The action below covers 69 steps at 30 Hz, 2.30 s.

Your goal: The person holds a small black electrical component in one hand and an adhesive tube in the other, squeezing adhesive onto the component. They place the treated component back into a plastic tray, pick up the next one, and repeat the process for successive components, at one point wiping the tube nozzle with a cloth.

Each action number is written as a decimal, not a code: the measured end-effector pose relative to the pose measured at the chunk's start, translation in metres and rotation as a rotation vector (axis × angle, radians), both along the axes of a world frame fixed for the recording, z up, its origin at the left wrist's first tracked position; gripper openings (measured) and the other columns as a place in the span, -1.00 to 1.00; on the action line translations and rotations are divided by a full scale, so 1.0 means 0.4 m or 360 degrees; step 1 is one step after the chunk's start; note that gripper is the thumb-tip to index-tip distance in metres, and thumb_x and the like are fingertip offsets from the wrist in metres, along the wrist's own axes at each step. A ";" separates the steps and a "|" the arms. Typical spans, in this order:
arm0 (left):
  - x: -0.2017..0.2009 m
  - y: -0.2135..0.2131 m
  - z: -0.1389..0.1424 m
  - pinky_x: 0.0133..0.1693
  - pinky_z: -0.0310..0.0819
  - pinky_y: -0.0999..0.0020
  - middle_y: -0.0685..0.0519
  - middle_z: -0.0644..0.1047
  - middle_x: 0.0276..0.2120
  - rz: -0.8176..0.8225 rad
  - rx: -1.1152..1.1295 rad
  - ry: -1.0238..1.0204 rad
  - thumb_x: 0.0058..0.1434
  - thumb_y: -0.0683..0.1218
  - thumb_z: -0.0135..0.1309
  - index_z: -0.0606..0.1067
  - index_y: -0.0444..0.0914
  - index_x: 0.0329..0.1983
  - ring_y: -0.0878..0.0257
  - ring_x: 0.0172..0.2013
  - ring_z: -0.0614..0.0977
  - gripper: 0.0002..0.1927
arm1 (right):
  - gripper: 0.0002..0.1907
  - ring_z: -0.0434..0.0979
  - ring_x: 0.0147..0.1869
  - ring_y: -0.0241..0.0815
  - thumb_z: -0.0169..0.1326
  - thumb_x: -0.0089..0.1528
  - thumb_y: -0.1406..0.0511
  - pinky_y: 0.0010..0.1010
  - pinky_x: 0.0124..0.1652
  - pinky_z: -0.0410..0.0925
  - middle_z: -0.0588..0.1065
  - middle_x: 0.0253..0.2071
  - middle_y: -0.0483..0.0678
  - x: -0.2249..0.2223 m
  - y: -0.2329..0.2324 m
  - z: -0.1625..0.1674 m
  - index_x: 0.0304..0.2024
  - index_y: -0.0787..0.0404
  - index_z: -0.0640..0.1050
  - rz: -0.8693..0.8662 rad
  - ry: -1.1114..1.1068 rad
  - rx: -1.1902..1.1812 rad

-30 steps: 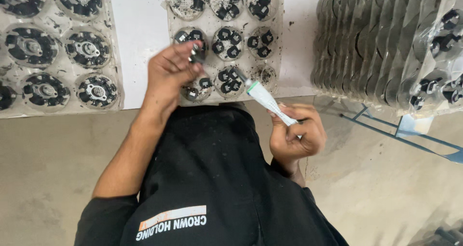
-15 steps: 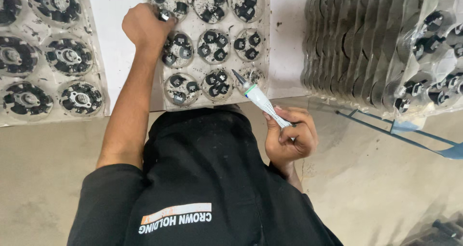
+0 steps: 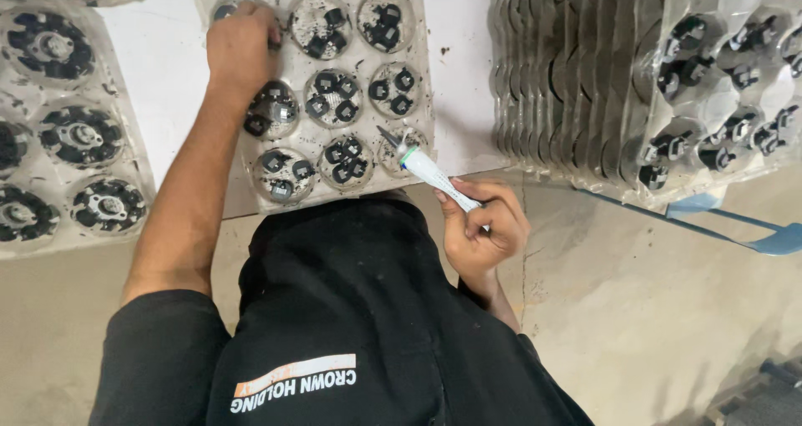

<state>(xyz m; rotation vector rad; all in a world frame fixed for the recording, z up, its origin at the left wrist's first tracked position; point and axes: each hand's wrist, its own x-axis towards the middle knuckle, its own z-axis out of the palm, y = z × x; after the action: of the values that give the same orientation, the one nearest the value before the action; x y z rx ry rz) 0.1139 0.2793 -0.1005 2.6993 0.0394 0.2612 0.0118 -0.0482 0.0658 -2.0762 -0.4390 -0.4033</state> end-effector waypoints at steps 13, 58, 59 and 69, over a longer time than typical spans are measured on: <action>-0.177 -0.028 0.086 -0.45 0.53 0.42 0.05 0.63 -0.26 0.0999 -0.2739 -0.0136 0.24 -0.22 0.01 0.58 -0.33 -0.15 0.33 -0.49 0.53 -0.82 | -0.55 0.58 -0.04 -0.07 0.18 0.27 0.59 -0.29 -0.12 0.52 0.48 -0.08 0.10 -0.011 0.014 -0.063 -0.42 0.16 0.19 0.0209 0.0774 0.1295; -0.456 -0.097 0.369 0.06 0.66 0.46 0.03 0.53 -0.05 0.0180 -0.2430 -0.0141 0.20 -0.55 0.10 0.47 -0.43 0.24 0.33 -0.04 0.67 -0.47 | -0.48 0.69 -0.22 0.03 0.18 -0.05 0.72 -0.19 -0.18 0.61 0.55 -0.39 0.08 -0.058 0.175 0.037 -0.63 0.20 0.15 0.0504 -0.0366 0.0055; -0.457 -0.098 0.367 0.06 0.66 0.46 0.02 0.53 -0.04 0.0185 -0.2430 -0.0133 0.20 -0.55 0.10 0.47 -0.43 0.24 0.33 -0.04 0.67 -0.47 | -0.48 0.69 -0.22 0.03 0.17 -0.05 0.72 -0.19 -0.18 0.61 0.55 -0.39 0.08 -0.060 0.174 0.037 -0.63 0.20 0.14 0.0498 -0.0360 0.0048; -0.447 -0.119 0.319 0.08 0.63 0.46 0.00 0.60 0.03 0.0204 -0.2690 -0.0133 0.23 -0.52 0.11 0.44 -0.43 0.27 0.35 0.00 0.65 -0.47 | -0.45 0.68 -0.19 0.03 0.21 0.01 0.72 -0.21 -0.17 0.59 0.55 -0.35 0.08 -0.064 0.164 0.030 -0.61 0.20 0.13 0.0409 -0.0307 0.0022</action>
<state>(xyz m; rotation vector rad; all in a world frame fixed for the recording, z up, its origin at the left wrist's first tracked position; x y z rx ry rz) -0.0651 0.2316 0.0272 1.0050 0.2662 0.2085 -0.0138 0.0175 0.0779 -1.9436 -0.8057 -0.4520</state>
